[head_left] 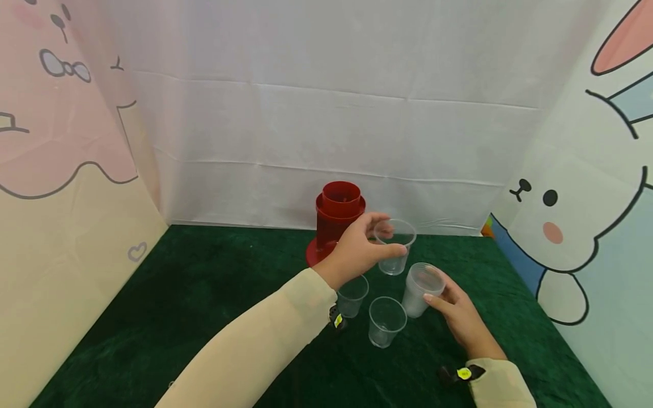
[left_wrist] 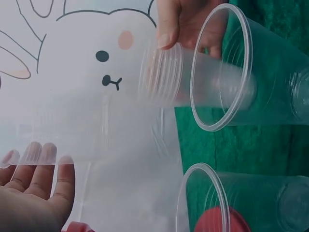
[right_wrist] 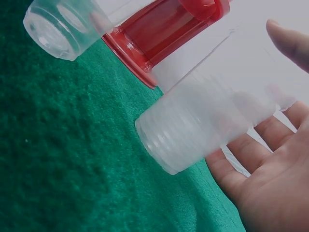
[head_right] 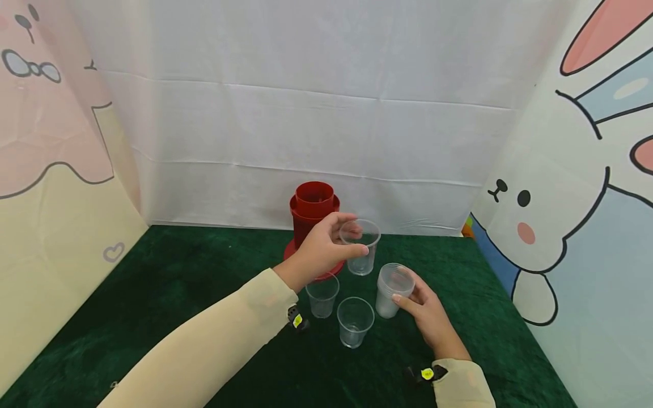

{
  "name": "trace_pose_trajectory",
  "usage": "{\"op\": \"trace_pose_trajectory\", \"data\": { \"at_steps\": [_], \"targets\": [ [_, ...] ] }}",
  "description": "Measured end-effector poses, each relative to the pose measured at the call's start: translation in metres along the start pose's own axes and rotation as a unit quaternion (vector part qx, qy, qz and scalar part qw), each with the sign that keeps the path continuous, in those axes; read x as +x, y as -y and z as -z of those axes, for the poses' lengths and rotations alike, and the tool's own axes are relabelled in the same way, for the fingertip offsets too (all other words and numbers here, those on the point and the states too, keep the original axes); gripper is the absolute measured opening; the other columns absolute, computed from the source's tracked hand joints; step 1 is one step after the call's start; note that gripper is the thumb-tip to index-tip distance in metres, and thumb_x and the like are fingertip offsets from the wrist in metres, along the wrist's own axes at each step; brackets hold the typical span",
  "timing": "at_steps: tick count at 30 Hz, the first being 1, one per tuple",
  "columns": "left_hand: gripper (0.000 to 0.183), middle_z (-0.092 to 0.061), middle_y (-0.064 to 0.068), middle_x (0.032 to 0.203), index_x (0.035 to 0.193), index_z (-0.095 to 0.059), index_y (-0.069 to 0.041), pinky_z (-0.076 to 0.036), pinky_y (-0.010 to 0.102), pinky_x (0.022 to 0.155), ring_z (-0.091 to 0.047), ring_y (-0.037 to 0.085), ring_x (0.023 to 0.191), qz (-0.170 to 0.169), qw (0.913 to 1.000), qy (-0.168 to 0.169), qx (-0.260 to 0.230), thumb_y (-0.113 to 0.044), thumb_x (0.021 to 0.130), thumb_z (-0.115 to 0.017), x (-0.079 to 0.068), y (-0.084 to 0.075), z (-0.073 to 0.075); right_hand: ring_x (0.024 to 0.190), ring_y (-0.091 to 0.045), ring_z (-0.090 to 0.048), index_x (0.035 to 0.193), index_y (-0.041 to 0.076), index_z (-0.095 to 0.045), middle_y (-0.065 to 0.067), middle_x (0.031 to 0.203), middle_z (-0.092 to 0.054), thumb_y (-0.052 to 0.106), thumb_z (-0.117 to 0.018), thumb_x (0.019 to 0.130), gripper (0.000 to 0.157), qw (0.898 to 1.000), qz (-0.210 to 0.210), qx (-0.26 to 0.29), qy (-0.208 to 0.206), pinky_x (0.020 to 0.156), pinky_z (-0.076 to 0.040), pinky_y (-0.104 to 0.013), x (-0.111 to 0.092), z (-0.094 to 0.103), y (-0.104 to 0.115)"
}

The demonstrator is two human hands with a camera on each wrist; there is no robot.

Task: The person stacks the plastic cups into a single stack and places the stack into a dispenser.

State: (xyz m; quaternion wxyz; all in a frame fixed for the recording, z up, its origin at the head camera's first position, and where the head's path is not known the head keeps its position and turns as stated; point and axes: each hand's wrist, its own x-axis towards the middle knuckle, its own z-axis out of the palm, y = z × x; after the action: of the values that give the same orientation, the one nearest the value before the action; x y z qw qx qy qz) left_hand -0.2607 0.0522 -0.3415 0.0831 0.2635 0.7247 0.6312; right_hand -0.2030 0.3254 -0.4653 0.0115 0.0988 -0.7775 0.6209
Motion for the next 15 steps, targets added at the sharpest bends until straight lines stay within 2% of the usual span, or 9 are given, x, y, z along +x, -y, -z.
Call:
{"op": "trace_pose_trajectory", "data": {
  "at_steps": [4, 10, 15],
  "targets": [
    [0.067, -0.062, -0.012, 0.128, 0.146, -0.052, -0.025, -0.054, 0.037, 0.095, -0.057, 0.012, 0.120, 0.004, 0.9999, -0.006, 0.014, -0.035, 0.088, -0.083, 0.006, 0.000, -0.005, 0.130, -0.006, -0.051, 0.160, 0.009, -0.032, -0.012, 0.155, -0.044, 0.017, -0.056, 0.108, 0.058, 1.000, -0.001, -0.002, -0.001, 0.100, -0.041, -0.023, -0.001, -0.001, 0.001],
    [0.069, -0.062, -0.011, 0.128, 0.147, -0.050, -0.023, -0.054, 0.037, 0.095, -0.056, 0.017, 0.123, 0.017, 0.9994, -0.006, 0.030, -0.035, 0.088, -0.083, 0.013, -0.005, -0.013, 0.129, -0.004, -0.051, 0.160, 0.008, -0.031, -0.013, 0.155, -0.043, 0.016, -0.055, 0.108, 0.059, 1.000, 0.000, 0.001, 0.002, 0.099, -0.042, -0.019, -0.001, -0.001, 0.001],
    [0.068, -0.062, -0.011, 0.127, 0.147, -0.051, -0.023, -0.054, 0.034, 0.093, -0.056, 0.011, 0.117, 0.020, 0.9989, 0.001, 0.043, -0.036, 0.088, -0.083, 0.018, -0.009, -0.022, 0.128, -0.004, -0.052, 0.160, 0.006, -0.031, -0.013, 0.154, -0.044, 0.013, -0.055, 0.107, 0.058, 1.000, 0.005, 0.009, 0.002, 0.097, -0.043, -0.017, -0.001, -0.002, 0.001]
  ]
}}
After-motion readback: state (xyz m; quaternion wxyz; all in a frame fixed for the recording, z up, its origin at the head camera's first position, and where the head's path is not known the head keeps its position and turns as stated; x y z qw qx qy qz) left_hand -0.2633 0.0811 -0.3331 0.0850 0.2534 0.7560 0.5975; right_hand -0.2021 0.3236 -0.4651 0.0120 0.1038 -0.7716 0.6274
